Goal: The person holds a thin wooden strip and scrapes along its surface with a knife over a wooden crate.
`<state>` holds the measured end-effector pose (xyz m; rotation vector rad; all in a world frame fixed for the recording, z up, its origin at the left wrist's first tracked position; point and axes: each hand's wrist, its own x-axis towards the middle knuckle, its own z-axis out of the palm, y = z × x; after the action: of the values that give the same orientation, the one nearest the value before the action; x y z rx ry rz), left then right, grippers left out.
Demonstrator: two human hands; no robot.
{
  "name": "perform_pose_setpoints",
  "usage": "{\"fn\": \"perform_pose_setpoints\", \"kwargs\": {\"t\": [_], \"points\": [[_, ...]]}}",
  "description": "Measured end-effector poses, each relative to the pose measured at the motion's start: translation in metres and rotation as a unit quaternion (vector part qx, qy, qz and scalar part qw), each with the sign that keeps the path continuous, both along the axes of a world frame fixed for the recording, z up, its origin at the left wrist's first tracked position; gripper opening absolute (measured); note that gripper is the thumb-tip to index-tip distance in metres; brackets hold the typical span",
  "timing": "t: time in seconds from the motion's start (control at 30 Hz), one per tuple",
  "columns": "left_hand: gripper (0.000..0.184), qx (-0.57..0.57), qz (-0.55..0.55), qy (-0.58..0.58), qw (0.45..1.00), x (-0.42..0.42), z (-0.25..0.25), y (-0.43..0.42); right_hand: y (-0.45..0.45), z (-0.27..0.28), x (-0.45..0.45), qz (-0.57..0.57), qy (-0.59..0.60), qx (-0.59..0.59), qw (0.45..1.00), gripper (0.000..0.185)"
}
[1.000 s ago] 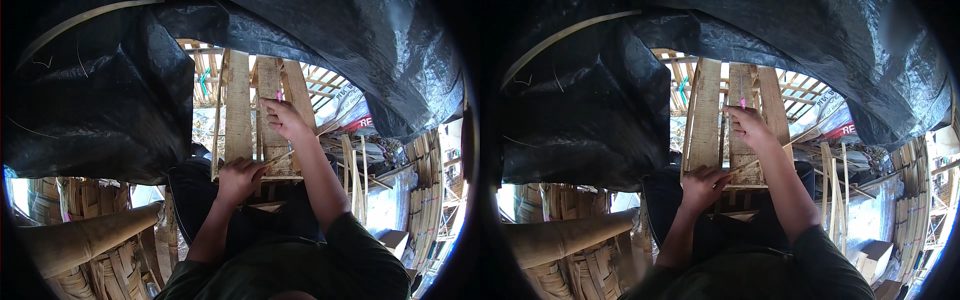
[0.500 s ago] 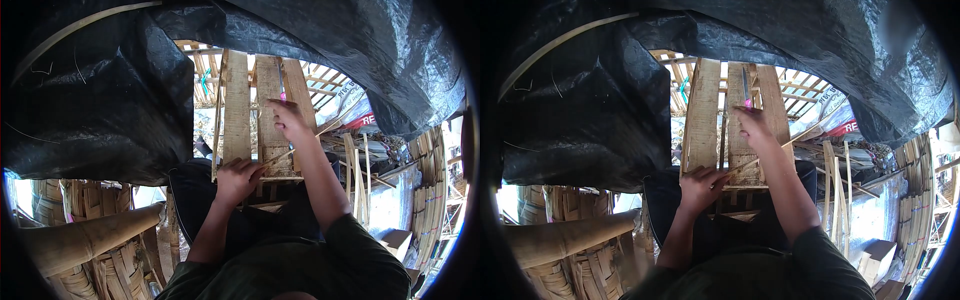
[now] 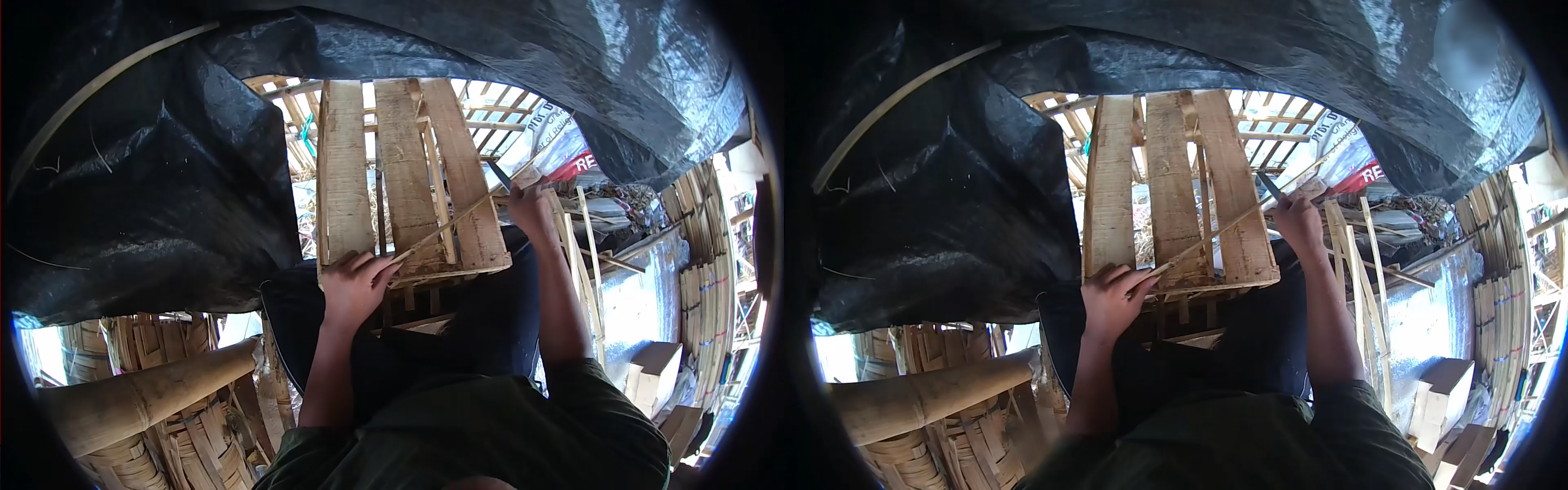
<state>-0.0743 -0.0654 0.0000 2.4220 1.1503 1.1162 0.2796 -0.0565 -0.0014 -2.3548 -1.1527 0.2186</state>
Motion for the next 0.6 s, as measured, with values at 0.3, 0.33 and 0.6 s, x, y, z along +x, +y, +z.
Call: {"fn": "perform_pose_setpoints", "kwargs": {"t": [0.3, 0.33, 0.6], "points": [[0.015, -0.005, 0.006, 0.028, 1.000, 0.007, -0.002, -0.008, -0.014, -0.011, 0.008, 0.018, 0.108, -0.042, 0.993, 0.049], [0.016, -0.013, 0.009, 0.038, 0.999, 0.008, 0.000, -0.007, -0.016, -0.013, -0.002, 0.068, 0.114, -0.033, 0.991, 0.050], [0.017, 0.004, 0.015, 0.054, 0.998, 0.012, 0.005, -0.010, -0.012, -0.024, -0.018, 0.121, 0.036, -0.009, 0.992, 0.049]]}}
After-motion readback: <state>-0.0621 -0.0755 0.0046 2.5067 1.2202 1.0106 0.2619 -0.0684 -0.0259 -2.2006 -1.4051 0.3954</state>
